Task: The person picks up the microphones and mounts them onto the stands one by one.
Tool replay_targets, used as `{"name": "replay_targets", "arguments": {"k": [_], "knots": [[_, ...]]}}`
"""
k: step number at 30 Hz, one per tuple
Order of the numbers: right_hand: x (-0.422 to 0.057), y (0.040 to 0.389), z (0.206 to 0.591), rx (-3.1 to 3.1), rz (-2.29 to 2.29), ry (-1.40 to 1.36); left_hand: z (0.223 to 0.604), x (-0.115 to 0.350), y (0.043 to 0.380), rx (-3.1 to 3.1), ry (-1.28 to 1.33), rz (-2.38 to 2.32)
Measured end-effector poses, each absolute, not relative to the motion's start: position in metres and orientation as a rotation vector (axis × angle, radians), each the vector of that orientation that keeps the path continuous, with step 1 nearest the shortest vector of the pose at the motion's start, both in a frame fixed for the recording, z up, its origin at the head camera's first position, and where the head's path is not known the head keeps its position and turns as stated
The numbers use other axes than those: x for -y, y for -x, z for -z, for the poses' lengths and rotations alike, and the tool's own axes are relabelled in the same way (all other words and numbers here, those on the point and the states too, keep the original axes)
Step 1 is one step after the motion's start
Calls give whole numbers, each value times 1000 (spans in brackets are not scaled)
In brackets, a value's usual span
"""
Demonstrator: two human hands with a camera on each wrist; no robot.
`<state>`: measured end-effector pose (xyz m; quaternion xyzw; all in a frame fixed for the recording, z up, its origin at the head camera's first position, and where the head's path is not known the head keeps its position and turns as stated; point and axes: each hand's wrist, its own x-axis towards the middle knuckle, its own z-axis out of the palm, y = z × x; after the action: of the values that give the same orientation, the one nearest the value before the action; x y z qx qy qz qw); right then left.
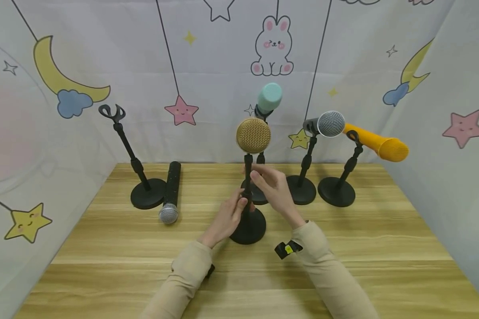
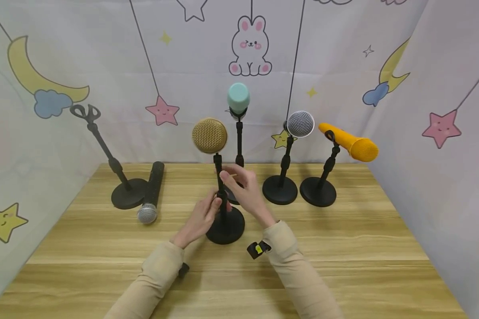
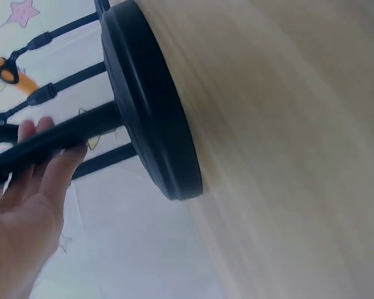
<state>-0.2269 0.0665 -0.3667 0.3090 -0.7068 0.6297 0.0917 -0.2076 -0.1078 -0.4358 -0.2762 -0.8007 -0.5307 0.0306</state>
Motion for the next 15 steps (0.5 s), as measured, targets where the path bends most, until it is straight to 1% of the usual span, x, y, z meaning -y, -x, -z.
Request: {"name": "replay_targets", "arguments": {"k": [3,6,10,15], "knots": [[-71,228,380,2169,-1848,-968,439,115,211,2525,822,1817],[-75,230,394,2247,-1793,-1073,441,122,213,2619,812,1890],[-78,233,405,2335,-1716,-1181,441,129,214,2794,862,1823],[-77,234,407,2393,-1648,-1226,440,131,214,2885,992,1780]]}}
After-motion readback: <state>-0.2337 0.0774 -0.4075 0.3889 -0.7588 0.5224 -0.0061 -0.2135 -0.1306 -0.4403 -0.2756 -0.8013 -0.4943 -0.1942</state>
